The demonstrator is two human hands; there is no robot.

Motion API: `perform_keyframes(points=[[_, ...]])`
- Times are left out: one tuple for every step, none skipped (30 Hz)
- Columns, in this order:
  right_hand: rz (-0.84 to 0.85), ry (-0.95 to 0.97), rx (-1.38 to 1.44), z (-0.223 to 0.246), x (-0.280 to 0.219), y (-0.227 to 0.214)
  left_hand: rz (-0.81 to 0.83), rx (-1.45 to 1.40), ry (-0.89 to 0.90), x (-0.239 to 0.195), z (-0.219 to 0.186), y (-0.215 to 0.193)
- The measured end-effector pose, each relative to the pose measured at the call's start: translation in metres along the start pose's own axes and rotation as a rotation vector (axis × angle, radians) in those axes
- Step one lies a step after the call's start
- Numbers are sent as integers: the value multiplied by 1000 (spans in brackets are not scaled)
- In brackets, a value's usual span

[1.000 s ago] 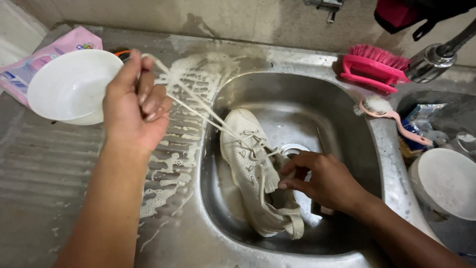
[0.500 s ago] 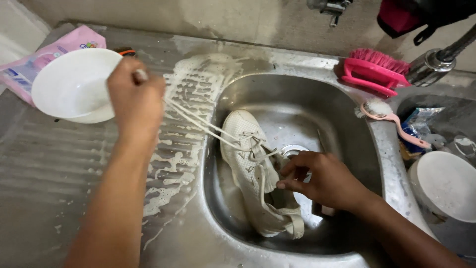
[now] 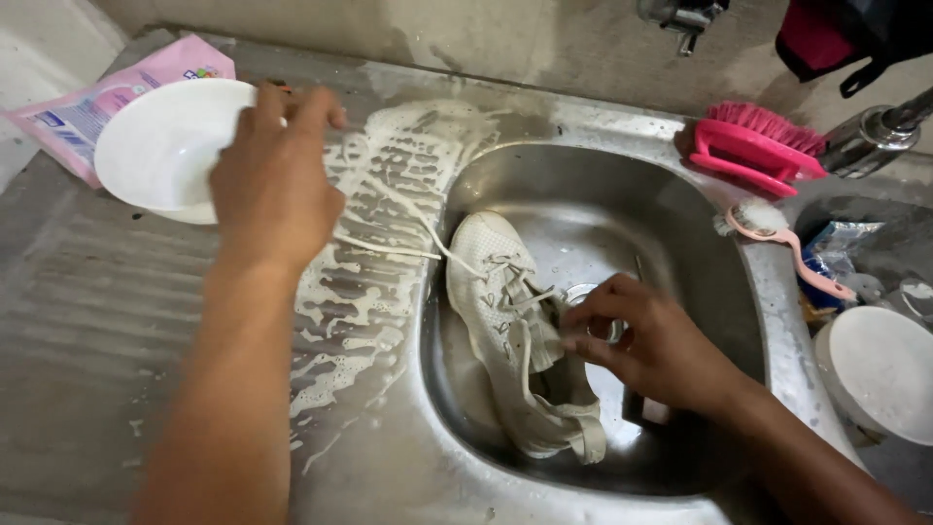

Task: The person unties the laces on a pair of white sneakers placed in a stainless steel sink. They pull the laces through the eyelets and remove them from the shoes, handling the shoes and laces by hand throughout the clip.

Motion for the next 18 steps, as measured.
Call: perform_keyframes(points=[[-65, -29, 17, -1, 3, -5, -11, -11, 93, 2, -6, 6], [-129, -57, 34, -2, 5, -8, -21, -22, 185, 3, -12, 13], [-130, -57, 33, -1, 9, -6, -22, -23, 186, 0, -24, 13], [-172, -79, 17, 2, 14, -7, -23, -119, 263, -1, -39, 14], [-213, -101, 1, 4, 19, -7, -24, -215, 340, -3, -55, 14], [-212, -101, 3, 4, 29, -2, -22, -213, 339, -5, -65, 18], [-234, -178, -42, 7, 36, 2, 17, -307, 424, -7, -82, 24], [-261, -250, -87, 8, 43, 5, 56, -403, 516, -9, -99, 30], [-264, -246, -85, 11, 51, 8, 59, -403, 521, -14, -110, 25], [-215, -259, -110, 14, 58, 14, 186, -492, 538, -21, -124, 27], [-165, -272, -136, 17, 66, 21, 314, -580, 554, -28, -137, 29], [-165, -268, -133, 21, 67, 16, 318, -581, 557, -35, -143, 42], [-99, -150, -238, 19, 70, 17, 489, -557, 563, -46, -150, 64], [-30, -31, -342, 15, 72, 18, 662, -532, 565, -60, -156, 86], [-27, -26, -339, 20, 71, 15, 667, -534, 567, -59, -158, 88], [2, 37, -382, 21, 70, 11, 731, -539, 592, -62, -161, 92], [32, 101, -423, 23, 69, 8, 794, -542, 616, -64, -165, 95], [24, 103, -422, 18, 71, 7, 792, -539, 624, -61, -168, 85]])
Point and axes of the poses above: each hand's wrist, its own x-axis towards the middle knuckle, its own y-axis out of the palm, z = x × y, the point moved 6 cm from there along x, towards the middle knuckle, and after that the axes turned 14 degrees about y, right-handed, at the moved point
